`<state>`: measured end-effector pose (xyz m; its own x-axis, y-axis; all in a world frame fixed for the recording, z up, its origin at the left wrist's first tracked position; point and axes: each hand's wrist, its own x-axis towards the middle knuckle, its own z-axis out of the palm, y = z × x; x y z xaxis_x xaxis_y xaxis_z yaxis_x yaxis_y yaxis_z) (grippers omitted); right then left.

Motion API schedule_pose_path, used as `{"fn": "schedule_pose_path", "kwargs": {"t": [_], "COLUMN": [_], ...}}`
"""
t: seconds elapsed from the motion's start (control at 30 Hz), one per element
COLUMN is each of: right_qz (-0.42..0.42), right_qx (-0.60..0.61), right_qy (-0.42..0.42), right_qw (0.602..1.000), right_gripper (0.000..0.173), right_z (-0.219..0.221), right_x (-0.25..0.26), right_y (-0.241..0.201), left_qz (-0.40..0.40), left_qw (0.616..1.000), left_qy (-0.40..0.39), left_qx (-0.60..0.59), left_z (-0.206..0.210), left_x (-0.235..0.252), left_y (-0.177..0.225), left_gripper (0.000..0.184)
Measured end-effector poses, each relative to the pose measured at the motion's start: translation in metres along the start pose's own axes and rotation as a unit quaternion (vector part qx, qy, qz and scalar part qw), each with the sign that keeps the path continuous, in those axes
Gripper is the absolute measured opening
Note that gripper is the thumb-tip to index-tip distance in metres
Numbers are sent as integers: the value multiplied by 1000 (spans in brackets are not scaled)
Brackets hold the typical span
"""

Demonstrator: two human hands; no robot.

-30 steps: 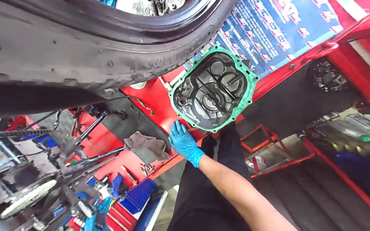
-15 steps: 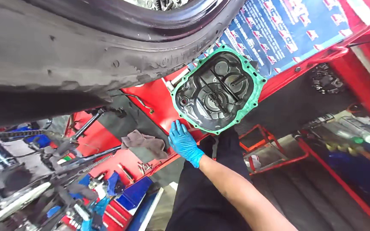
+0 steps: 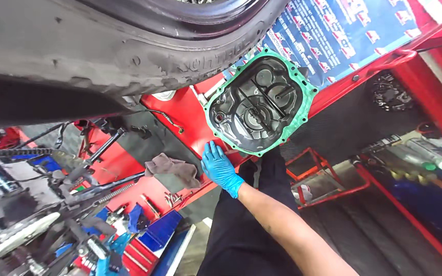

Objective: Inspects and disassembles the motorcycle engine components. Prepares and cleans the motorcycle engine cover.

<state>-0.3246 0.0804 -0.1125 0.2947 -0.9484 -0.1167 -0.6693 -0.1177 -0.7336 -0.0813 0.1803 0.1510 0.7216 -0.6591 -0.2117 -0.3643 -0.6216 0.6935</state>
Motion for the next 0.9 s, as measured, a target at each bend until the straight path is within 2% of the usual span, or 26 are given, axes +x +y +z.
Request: {"fn": "schedule_pose_path", "kwargs": {"t": [0.33, 0.5, 0.9], "right_qz": [-4, -8, -10], "right_qx": [-15, -17, -28], "right_qy": [14, 14, 18], "right_qw": [1000, 1000, 999], "right_gripper": [38, 37, 37], "right_z": [5, 3, 5], "right_x": [-1, -1, -1], "right_y": [0, 0, 1], "left_qz": [6, -8, -4], "left_qw": [1000, 1000, 1000], "left_qy": [-27, 1, 9], "left_qx": [10, -1, -10], "left_z": [-15, -2, 4], "left_x": [6, 2, -1], "left_y": [-13, -3, 1], "left_gripper": [40, 38, 37]}}
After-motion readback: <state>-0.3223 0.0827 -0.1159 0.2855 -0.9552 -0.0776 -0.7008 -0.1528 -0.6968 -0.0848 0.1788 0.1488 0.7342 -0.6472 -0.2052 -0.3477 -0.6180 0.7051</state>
